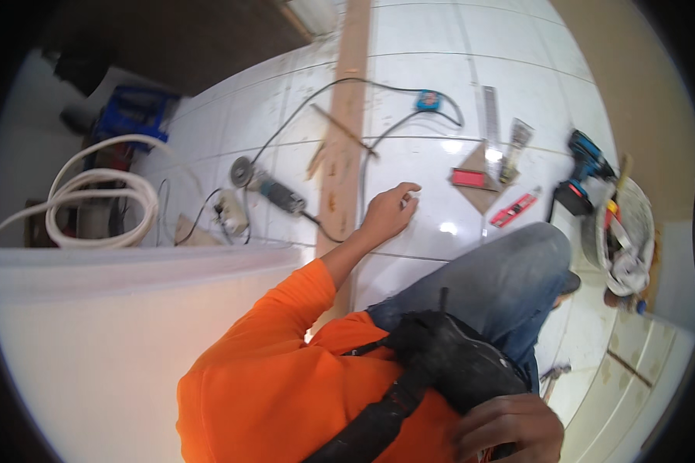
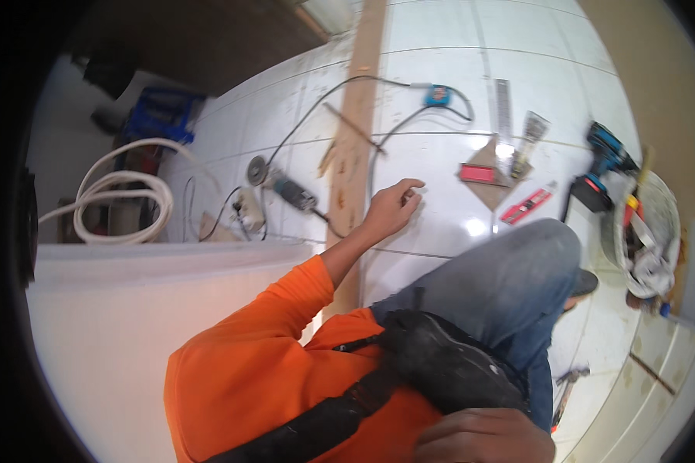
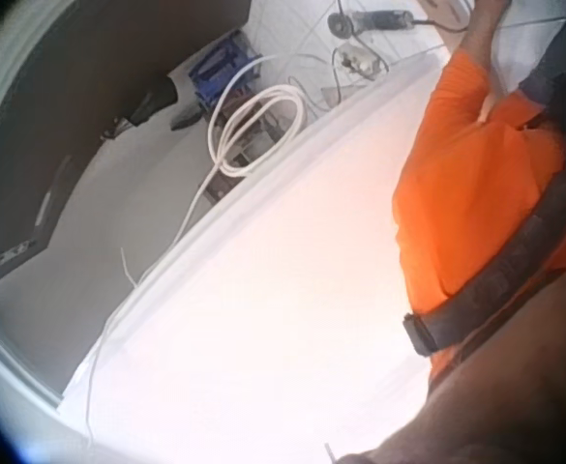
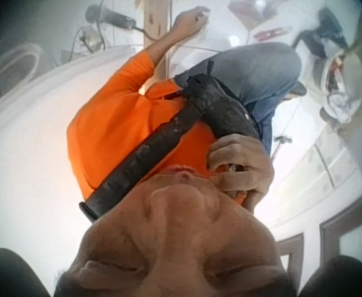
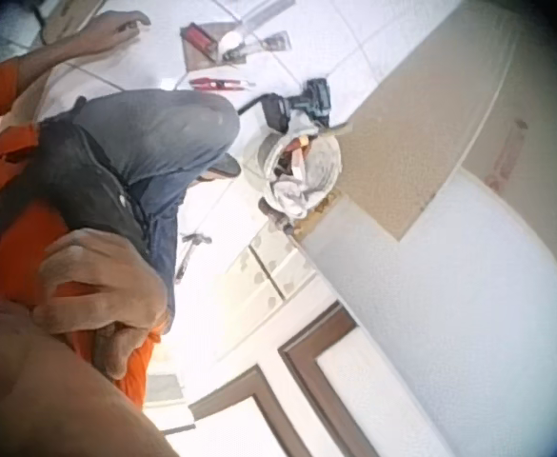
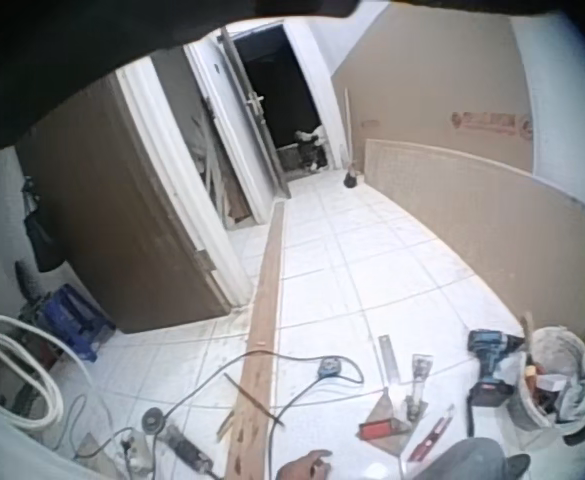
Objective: The person sits on the floor and uses a tape measure to measure a piece of wood. They then use a utility knife to score and cut the wood into smaller pieces, placing the cut pieces into a gap in the wall.
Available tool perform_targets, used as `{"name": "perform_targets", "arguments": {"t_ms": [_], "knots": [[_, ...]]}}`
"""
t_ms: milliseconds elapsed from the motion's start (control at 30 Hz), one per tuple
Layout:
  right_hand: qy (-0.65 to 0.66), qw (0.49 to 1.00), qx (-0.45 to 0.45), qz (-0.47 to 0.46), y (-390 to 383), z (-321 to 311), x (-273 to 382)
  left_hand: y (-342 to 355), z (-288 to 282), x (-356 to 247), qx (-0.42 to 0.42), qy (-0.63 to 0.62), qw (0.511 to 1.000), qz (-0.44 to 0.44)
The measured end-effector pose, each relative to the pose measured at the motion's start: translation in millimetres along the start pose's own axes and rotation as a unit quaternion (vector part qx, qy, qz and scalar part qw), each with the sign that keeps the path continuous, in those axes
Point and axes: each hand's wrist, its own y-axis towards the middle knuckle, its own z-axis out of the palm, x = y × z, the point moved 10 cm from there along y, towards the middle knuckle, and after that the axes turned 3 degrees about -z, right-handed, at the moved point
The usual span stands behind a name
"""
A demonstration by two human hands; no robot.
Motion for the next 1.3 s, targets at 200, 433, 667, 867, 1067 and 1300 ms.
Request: {"name": "perform_targets", "arguments": {"t_ms": [200,433,667,867,1067,1300], "knots": [[-0.289,0.899,-0.314,0.101,-91.8,-185.1,22.4,-11.4,-34.8,22.3,-0.039,-0.011,0.998,-0.038],[-0.458,0.658,-0.522,0.292,-323.0,-289.4,-8.9,3.3,-25.7,25.8,-0.054,-0.005,0.998,-0.01],[-0.475,0.622,-0.535,0.319,-366.6,-283.1,-36.1,85.4,-123.4,103.0,-0.229,-0.025,0.969,-0.093],[-0.465,0.626,-0.52,0.349,-374.1,-281.2,-46.3,129.0,-200.0,215.0,-0.18,0.086,0.958,-0.207],[-0.472,0.632,-0.503,0.354,-393.0,-291.9,-51.2,105.2,-192.1,236.2,-0.042,0.237,0.945,-0.223],[-0.453,0.624,-0.514,0.376,-381.9,-288.3,-51.6,83.4,-33.1,7.1,0.021,0.062,0.996,0.055]]}}
